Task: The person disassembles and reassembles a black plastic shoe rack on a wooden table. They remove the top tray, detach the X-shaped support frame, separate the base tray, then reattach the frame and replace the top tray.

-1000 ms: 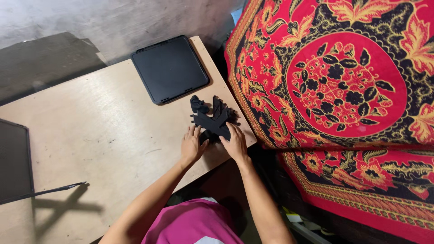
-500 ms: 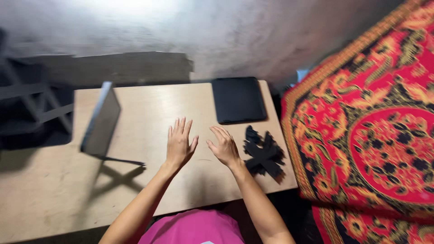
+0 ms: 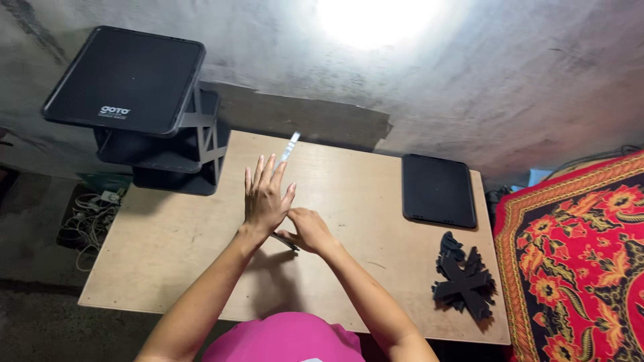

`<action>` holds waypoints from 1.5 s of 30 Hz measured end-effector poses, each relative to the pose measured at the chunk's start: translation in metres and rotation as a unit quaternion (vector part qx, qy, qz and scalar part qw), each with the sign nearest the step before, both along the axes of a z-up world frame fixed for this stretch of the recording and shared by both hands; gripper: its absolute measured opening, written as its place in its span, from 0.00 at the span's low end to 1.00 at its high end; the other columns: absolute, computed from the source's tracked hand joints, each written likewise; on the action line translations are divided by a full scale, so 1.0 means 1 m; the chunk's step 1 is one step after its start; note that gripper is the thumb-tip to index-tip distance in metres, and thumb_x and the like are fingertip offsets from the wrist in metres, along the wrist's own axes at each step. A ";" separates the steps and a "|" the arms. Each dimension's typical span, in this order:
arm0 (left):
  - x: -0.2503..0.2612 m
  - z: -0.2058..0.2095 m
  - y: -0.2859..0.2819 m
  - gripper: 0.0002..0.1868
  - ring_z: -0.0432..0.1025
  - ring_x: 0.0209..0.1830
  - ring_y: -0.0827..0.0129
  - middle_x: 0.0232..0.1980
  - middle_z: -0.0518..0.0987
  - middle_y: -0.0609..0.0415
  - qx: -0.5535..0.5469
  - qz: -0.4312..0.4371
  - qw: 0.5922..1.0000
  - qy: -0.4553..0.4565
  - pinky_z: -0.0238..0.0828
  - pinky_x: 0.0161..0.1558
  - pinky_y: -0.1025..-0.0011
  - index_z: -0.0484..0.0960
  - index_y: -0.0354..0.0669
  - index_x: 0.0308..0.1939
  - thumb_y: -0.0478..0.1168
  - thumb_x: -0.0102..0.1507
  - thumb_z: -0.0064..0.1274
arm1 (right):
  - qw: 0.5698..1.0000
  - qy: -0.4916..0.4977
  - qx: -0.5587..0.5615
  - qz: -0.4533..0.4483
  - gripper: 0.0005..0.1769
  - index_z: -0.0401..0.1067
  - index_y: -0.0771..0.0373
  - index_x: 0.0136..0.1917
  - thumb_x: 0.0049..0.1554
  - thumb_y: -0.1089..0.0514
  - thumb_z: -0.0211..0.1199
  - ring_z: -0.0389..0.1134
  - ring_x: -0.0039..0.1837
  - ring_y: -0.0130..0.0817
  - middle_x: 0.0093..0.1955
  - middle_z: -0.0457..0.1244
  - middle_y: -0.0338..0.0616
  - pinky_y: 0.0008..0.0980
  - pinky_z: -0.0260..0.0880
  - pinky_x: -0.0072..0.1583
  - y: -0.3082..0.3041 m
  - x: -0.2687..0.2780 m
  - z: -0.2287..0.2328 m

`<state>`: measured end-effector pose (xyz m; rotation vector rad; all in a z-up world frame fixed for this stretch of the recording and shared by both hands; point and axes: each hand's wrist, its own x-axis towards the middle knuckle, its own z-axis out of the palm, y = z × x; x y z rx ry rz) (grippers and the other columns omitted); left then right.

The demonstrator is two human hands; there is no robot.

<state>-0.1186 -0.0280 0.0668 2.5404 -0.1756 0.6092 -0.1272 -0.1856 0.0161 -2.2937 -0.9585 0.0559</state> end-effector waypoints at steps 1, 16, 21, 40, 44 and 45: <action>0.004 0.000 0.007 0.32 0.55 0.77 0.41 0.73 0.66 0.36 -0.017 0.001 1.000 0.012 0.42 0.73 0.38 0.73 0.36 0.68 0.49 0.64 0.55 | 0.999 0.025 -0.022 0.005 0.25 0.73 0.64 0.57 0.51 0.50 0.73 0.69 0.53 0.59 0.50 0.70 0.57 0.50 0.69 0.55 0.013 0.001 -0.010; 0.044 -0.048 0.082 0.25 0.74 0.64 0.45 0.62 0.80 0.37 -0.293 -0.041 0.952 0.073 0.70 0.63 0.60 0.78 0.36 0.62 0.51 0.69 0.51 | 0.979 0.140 -0.055 -0.134 0.20 0.71 0.61 0.63 0.57 0.60 0.63 0.72 0.42 0.57 0.38 0.69 0.61 0.47 0.71 0.47 0.036 0.050 -0.018; 0.043 -0.037 0.086 0.36 0.56 0.78 0.48 0.77 0.62 0.35 -0.293 -0.211 0.927 0.106 0.52 0.73 0.61 0.64 0.34 0.72 0.44 0.63 0.58 | 0.979 0.195 0.026 -0.056 0.29 0.66 0.61 0.69 0.55 0.63 0.64 0.74 0.44 0.38 0.45 0.72 0.51 0.38 0.75 0.45 0.009 0.069 0.058; 0.064 -0.081 0.056 0.38 0.75 0.36 0.72 0.41 0.84 0.48 -0.371 -0.088 0.894 0.236 0.73 0.46 0.72 0.73 0.47 0.71 0.33 0.54 0.49 | 0.984 0.098 -0.132 -0.068 0.57 0.52 0.57 0.80 0.48 0.35 0.71 0.72 0.59 0.54 0.56 0.70 0.59 0.66 0.40 0.76 0.007 0.062 0.076; 0.072 -0.102 0.055 0.39 0.77 0.39 0.66 0.44 0.84 0.45 -0.360 -0.084 0.900 0.231 0.74 0.47 0.69 0.71 0.47 0.72 0.33 0.54 0.49 | 0.973 0.111 -0.180 -0.098 0.64 0.46 0.56 0.82 0.41 0.39 0.76 0.69 0.60 0.53 0.49 0.69 0.57 0.67 0.41 0.76 0.012 0.054 0.070; 0.074 -0.106 0.054 0.39 0.78 0.40 0.64 0.46 0.85 0.45 -0.350 -0.084 0.905 0.226 0.75 0.48 0.68 0.70 0.46 0.72 0.33 0.54 0.50 | 0.973 0.099 -0.182 -0.106 0.65 0.46 0.57 0.82 0.41 0.41 0.76 0.69 0.59 0.53 0.49 0.69 0.56 0.67 0.42 0.76 0.014 0.053 0.066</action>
